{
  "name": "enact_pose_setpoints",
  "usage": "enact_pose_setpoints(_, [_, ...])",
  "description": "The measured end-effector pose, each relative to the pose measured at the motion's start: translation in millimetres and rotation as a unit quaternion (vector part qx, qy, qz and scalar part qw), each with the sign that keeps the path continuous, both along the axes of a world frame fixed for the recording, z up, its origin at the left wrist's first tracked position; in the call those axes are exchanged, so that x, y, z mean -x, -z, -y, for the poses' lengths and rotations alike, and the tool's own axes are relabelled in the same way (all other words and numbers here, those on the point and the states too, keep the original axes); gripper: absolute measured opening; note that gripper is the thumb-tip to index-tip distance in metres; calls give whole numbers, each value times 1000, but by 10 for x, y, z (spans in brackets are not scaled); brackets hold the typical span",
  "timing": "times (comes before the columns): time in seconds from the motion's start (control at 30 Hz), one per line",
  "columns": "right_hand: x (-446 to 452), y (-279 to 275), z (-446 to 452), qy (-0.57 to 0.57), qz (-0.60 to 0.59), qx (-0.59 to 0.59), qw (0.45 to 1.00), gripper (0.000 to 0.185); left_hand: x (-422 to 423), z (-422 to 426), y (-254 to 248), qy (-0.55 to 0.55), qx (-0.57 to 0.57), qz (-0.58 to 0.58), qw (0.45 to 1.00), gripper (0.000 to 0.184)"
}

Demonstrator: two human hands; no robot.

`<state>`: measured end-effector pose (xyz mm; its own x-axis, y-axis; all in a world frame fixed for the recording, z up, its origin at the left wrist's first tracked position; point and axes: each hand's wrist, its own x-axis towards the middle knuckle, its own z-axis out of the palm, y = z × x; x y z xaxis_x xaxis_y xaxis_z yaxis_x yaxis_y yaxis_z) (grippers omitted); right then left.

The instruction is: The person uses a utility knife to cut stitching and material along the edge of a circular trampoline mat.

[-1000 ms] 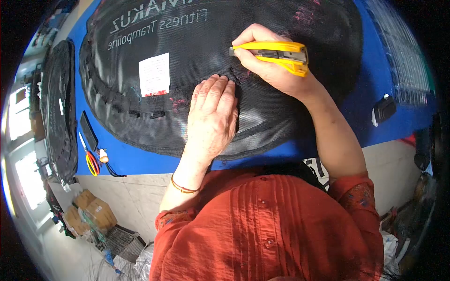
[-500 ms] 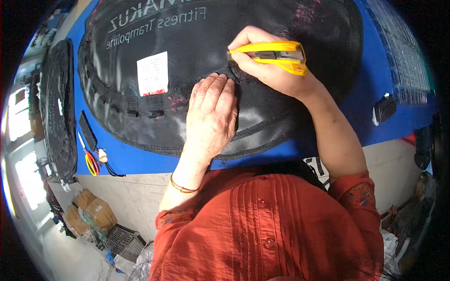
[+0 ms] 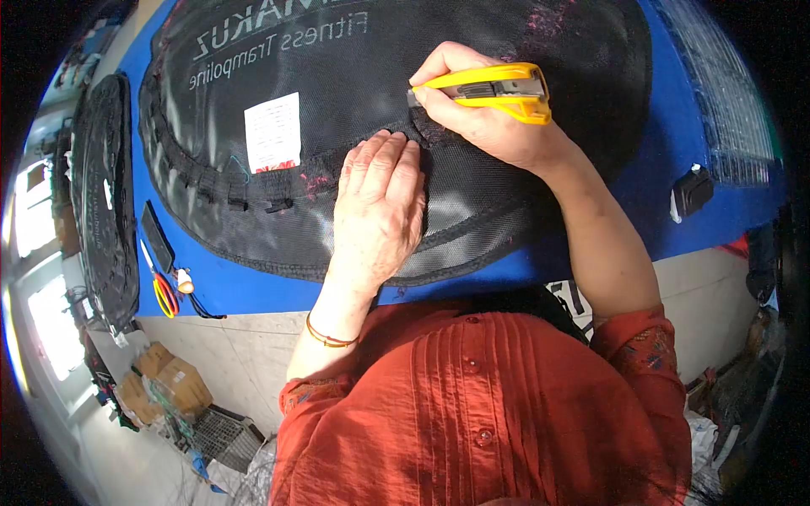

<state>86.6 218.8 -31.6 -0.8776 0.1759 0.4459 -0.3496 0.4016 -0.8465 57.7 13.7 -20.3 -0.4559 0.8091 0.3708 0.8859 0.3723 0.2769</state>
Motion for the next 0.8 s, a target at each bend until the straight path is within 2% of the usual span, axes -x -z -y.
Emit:
enact_pose_setpoints(0.1, [-10, -25, -35, -13, 27, 45, 999, 10, 3, -11, 4, 0, -3, 0, 1000, 36])
enact_pose_setpoints(0.2, [-24, -42, -86, -25, -47, -67, 996, 7, -1, -6, -4, -2, -1, 3, 1000, 36])
enact_pose_setpoints(0.3, [-31, -35, -59, -28, -26, -93, 995, 7, 3, -9, -2, 2, -1, 11, 1000, 37])
enact_pose_setpoints(0.33, [-25, -3, -42, -40, -8, -53, 998, 8, 5, -4, -1, 2, -1, 13, 1000, 37])
enact_pose_setpoints(0.47, [-15, 9, -23, -26, -38, -72, 996, 9, 0, 4, 7, -1, 3, 7, 1000, 37])
enact_pose_setpoints(0.53, [-22, -12, -16, -33, 2, -2, 999, 9, 1, -2, 12, 1, 4, 6, 1000, 37])
enact_pose_setpoints(0.63, [-36, -40, -30, -16, -14, -50, 999, 13, 2, -1, 0, 2, 3, 9, 1000, 37])
enact_pose_setpoints(0.8, [-30, -32, -22, -13, -11, -51, 999, 12, -6, -6, -12, -2, 6, 6, 1000, 36])
